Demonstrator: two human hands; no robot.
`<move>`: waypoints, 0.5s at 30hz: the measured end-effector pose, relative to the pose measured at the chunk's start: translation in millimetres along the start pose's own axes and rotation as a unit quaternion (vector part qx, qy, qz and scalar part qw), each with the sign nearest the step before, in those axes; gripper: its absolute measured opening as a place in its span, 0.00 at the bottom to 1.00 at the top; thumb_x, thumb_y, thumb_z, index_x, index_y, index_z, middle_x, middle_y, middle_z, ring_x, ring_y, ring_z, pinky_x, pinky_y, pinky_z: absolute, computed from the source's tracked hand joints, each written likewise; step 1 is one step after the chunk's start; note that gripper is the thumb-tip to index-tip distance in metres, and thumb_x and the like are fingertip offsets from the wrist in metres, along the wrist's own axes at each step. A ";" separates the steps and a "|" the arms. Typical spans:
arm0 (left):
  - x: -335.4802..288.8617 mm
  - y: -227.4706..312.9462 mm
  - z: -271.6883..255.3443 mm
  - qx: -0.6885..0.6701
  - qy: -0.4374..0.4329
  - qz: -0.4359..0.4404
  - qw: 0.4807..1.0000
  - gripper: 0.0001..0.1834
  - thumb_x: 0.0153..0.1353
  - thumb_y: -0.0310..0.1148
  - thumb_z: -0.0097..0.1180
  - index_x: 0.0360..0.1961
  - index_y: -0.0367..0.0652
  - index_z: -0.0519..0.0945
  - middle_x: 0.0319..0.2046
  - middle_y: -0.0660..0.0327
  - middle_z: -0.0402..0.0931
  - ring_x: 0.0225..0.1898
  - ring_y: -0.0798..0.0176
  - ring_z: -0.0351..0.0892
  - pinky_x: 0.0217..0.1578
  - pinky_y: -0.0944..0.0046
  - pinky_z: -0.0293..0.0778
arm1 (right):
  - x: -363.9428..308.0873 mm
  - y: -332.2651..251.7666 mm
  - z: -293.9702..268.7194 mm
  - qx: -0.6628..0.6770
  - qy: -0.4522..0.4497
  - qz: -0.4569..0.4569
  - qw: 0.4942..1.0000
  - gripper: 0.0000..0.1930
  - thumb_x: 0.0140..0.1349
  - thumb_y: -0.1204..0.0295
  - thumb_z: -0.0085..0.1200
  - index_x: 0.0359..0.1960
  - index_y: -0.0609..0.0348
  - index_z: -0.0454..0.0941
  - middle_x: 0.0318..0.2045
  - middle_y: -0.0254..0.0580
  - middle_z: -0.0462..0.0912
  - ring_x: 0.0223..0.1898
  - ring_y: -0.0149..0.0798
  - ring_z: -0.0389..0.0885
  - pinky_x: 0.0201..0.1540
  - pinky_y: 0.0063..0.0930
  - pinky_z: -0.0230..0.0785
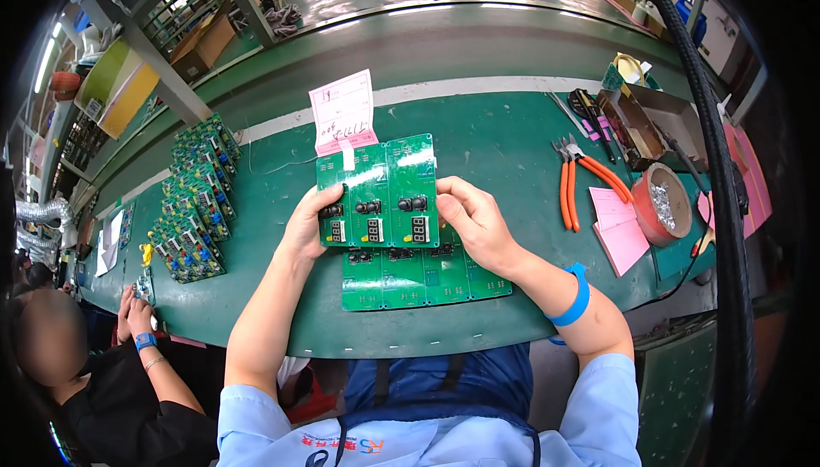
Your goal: The person picks up a green circuit board from a stack and inspects it by turning it over and examining both sides. They place the board down and pick up another one, repeating the inspection process. The person also handles a pink sticky note attached to one of the boards.
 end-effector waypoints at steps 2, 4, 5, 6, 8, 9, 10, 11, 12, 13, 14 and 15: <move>-0.3 0.3 0.4 -0.002 -0.003 -0.002 1.000 0.19 0.51 0.31 0.51 0.43 0.34 0.67 0.37 0.56 0.72 0.36 0.64 0.74 0.37 0.64 0.73 | 0.3 0.3 0.1 0.000 0.004 -0.002 1.000 0.15 0.61 0.63 0.39 0.37 0.64 0.69 0.27 0.33 0.73 0.28 0.23 0.67 0.32 0.18 0.62; -1.1 0.0 1.7 -0.008 -0.003 -0.003 1.000 0.17 0.52 0.30 0.50 0.43 0.34 0.67 0.37 0.56 0.73 0.36 0.64 0.75 0.36 0.65 0.73 | 1.1 1.1 -0.8 -0.004 0.008 0.001 1.000 0.15 0.61 0.63 0.39 0.37 0.64 0.69 0.26 0.33 0.72 0.28 0.24 0.67 0.32 0.17 0.61; -0.7 0.0 1.8 -0.008 -0.008 -0.002 1.000 0.17 0.52 0.30 0.50 0.43 0.34 0.67 0.37 0.56 0.73 0.36 0.64 0.75 0.37 0.65 0.73 | 1.3 1.2 -0.9 -0.016 0.011 -0.001 1.000 0.14 0.60 0.64 0.40 0.37 0.64 0.69 0.25 0.32 0.72 0.27 0.23 0.67 0.31 0.17 0.61; 0.0 -0.4 1.6 -0.009 -0.013 -0.001 1.000 0.18 0.52 0.30 0.50 0.43 0.34 0.67 0.37 0.56 0.72 0.36 0.64 0.75 0.37 0.65 0.73 | 1.4 0.9 -1.4 -0.029 0.014 -0.003 0.999 0.14 0.60 0.64 0.40 0.36 0.64 0.69 0.25 0.32 0.72 0.27 0.23 0.67 0.31 0.17 0.61; 1.6 -1.3 1.7 -0.011 -0.019 0.002 1.000 0.18 0.52 0.31 0.51 0.43 0.34 0.67 0.37 0.56 0.72 0.36 0.64 0.75 0.37 0.65 0.73 | 1.4 0.7 -2.9 -0.047 0.018 -0.002 0.999 0.13 0.60 0.65 0.40 0.36 0.64 0.70 0.23 0.31 0.71 0.26 0.23 0.66 0.29 0.17 0.60; 2.1 -1.4 1.6 -0.011 -0.019 0.003 1.000 0.18 0.52 0.31 0.51 0.43 0.34 0.67 0.37 0.56 0.72 0.36 0.64 0.75 0.37 0.65 0.73 | 1.5 1.0 -3.6 -0.051 0.020 0.001 0.998 0.13 0.60 0.65 0.40 0.35 0.64 0.70 0.23 0.31 0.71 0.25 0.23 0.66 0.29 0.17 0.60; 2.4 -1.5 1.6 -0.012 -0.020 0.005 1.000 0.18 0.52 0.31 0.51 0.43 0.34 0.67 0.37 0.55 0.72 0.36 0.64 0.75 0.37 0.65 0.73 | 1.6 1.4 -4.2 -0.055 0.023 0.005 0.998 0.13 0.60 0.66 0.40 0.34 0.64 0.70 0.22 0.31 0.71 0.25 0.23 0.66 0.28 0.17 0.60; 2.2 -1.5 0.7 -0.010 -0.015 0.007 1.000 0.18 0.52 0.31 0.51 0.43 0.34 0.67 0.37 0.55 0.72 0.36 0.64 0.75 0.37 0.64 0.73 | 2.2 2.5 -4.4 -0.051 0.023 0.005 0.998 0.12 0.60 0.66 0.40 0.34 0.64 0.70 0.22 0.30 0.71 0.25 0.23 0.66 0.28 0.17 0.59; 2.4 -2.2 0.3 -0.008 -0.011 0.008 1.000 0.18 0.52 0.31 0.51 0.43 0.34 0.67 0.37 0.55 0.72 0.36 0.64 0.75 0.37 0.64 0.73 | 2.6 4.5 -5.4 -0.047 0.024 0.005 0.999 0.12 0.60 0.66 0.40 0.33 0.64 0.70 0.21 0.30 0.71 0.24 0.23 0.65 0.27 0.17 0.59; 2.6 -2.6 -0.1 -0.007 -0.008 0.009 1.000 0.18 0.51 0.31 0.51 0.43 0.34 0.67 0.37 0.55 0.72 0.36 0.64 0.75 0.37 0.64 0.73 | 2.9 6.3 -6.2 -0.044 0.026 0.006 0.999 0.12 0.60 0.67 0.40 0.33 0.64 0.70 0.21 0.30 0.70 0.24 0.23 0.65 0.27 0.17 0.59; 2.7 -2.9 -0.2 -0.006 -0.010 0.008 1.000 0.18 0.51 0.31 0.51 0.43 0.34 0.67 0.37 0.55 0.72 0.36 0.64 0.75 0.37 0.64 0.73 | 3.1 8.2 -6.5 -0.038 0.028 0.009 0.999 0.12 0.60 0.67 0.40 0.33 0.64 0.70 0.21 0.30 0.70 0.24 0.22 0.65 0.27 0.17 0.59; 1.9 -2.6 -0.8 -0.006 -0.009 0.008 1.000 0.18 0.51 0.31 0.51 0.43 0.34 0.67 0.37 0.55 0.73 0.36 0.64 0.75 0.37 0.64 0.73 | 4.0 9.7 -6.1 -0.032 0.027 0.011 0.999 0.12 0.60 0.67 0.40 0.32 0.64 0.70 0.21 0.30 0.70 0.24 0.22 0.65 0.27 0.17 0.59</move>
Point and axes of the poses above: each hand's wrist, its own x-axis towards the middle knuckle, its own z-axis out of the palm, y = z × x, the point moved 5 cm from there along x, towards the middle knuckle
